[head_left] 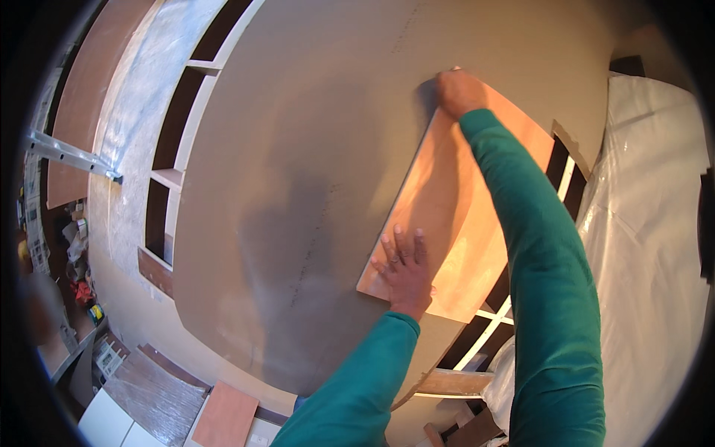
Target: The person positions a large sheet of plywood on the floor and places a smaller wooden plank on top to measure. They use a pencil to mark the plywood, then remove the plank. The person wipes the plywood with a cloth, pours adhesive from a can onto the surface, and spreads it with a red trowel.
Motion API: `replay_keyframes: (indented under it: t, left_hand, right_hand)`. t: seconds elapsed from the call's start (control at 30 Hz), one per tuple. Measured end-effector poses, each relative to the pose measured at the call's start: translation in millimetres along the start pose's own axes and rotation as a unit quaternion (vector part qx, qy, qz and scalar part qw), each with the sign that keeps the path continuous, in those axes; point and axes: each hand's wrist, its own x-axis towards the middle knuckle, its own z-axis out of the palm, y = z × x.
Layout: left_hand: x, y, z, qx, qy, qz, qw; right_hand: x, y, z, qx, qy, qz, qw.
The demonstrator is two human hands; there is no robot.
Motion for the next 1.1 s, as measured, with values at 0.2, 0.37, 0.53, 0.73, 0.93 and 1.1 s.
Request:
replay_keyframes:
  t: [0.2, 0.37, 0.53, 0.73, 0.93, 1.1]
  left_hand:
    - [0, -6, 0, -0.012, 0.008, -0.022, 1.000]
    - [-3, 0, -5, 0.000, 0.011, -0.016, 1.000]
    - [-2, 4, -5, 0.026, 0.012, -0.029, 0.999]
    - [-13, 8, -4, 0.033, -0.040, -0.025, 0.998]
    - [3, 20, -1, 0.062, -0.015, -0.008, 0.998]
    - [4, 12, 0, 0.048, -0.029, -0.050, 0.997]
  right_hand:
    - [2, -4, -13, 0.404, 0.189, 0.111, 0.888]
    - [22, 91, 12, 0.484, 0.179, 0.240, 0.822]
    - [40, 84, 25, 0.356, 0.062, 0.213, 0.908]
    - [37, 77, 43, 0.195, 0.040, 0.145, 0.969]
    - [34, 142, 68, 0.296, 0.161, 0.228, 0.914]
    - [23, 170, 37, 0.073, -0.079, 0.104, 0.989]
